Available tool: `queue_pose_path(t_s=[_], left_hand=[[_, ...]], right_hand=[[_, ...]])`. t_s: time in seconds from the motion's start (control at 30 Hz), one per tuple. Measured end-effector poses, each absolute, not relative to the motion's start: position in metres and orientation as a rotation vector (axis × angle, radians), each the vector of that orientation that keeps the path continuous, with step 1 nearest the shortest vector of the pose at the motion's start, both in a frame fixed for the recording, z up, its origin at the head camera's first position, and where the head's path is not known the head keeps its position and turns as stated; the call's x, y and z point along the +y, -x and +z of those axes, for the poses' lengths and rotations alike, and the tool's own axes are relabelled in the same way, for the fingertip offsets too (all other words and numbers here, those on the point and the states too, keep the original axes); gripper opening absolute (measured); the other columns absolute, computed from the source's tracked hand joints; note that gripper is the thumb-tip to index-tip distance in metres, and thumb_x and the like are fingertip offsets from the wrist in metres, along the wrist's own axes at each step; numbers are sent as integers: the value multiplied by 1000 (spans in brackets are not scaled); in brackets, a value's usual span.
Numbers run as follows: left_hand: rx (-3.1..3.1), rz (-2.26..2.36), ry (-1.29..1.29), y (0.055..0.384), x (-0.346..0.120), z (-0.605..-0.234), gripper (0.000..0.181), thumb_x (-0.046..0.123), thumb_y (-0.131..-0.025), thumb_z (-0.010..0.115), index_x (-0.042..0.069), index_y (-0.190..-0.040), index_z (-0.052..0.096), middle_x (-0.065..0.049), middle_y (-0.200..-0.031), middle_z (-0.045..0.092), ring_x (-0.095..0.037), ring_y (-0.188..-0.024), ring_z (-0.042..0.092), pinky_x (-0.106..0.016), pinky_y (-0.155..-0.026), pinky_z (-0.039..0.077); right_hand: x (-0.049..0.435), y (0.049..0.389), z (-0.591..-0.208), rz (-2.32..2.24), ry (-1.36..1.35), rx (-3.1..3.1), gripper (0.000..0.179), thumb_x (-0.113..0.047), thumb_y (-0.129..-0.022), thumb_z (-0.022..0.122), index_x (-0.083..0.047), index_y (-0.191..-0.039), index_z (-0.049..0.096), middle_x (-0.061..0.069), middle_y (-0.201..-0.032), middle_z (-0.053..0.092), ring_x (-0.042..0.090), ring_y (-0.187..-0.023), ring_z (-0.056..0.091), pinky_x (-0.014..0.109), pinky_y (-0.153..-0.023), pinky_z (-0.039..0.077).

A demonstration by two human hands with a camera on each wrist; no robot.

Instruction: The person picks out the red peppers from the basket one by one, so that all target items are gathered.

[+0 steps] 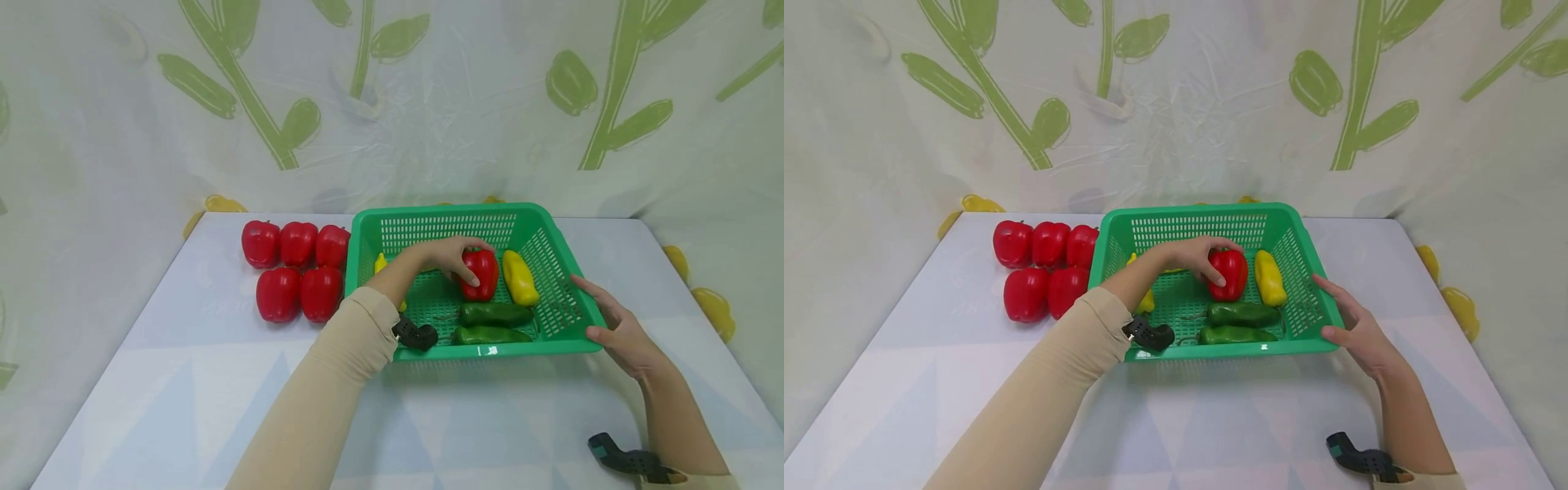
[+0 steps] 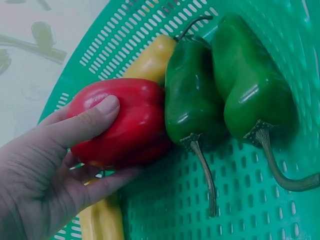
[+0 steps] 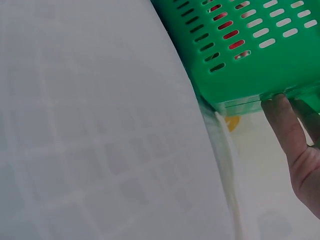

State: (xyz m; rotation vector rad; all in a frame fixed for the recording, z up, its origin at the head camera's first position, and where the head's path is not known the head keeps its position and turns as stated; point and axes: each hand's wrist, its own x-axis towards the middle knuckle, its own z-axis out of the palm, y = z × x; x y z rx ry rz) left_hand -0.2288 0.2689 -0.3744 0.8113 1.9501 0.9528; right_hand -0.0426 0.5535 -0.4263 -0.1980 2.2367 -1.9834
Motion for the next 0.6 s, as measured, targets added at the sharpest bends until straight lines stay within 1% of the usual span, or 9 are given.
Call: queue_pose_path(t_s=[0.1,0.37,0.6], left_hand=[[1944,955,-835,231,268,-375,68,8,-82,72,19,-142,41,-12,-135,41,-25,-118,45,-34,-80,56],[1905,1013,-818,235,262,-376,63,7,-82,72,18,-139,46,-11,-134,47,-25,-117,48,-36,-82,55],[1927,1035,-849,238,262,-373,63,10,-81,73,18,-138,47,-12,-130,47,-25,-113,50,-35,-78,56]], right_hand=[[554,42,-426,-1982,195,2234,67,-29,-92,59,-29,-150,26,10,-156,6,4,-116,40,15,-85,47],[552,40,-425,-1949,199,2245,65,-28,-92,59,-29,-149,27,11,-155,6,6,-114,41,17,-84,48],[553,37,-418,-1835,261,2338,65,-20,-94,57,-27,-150,24,4,-154,13,3,-113,42,16,-83,48]])
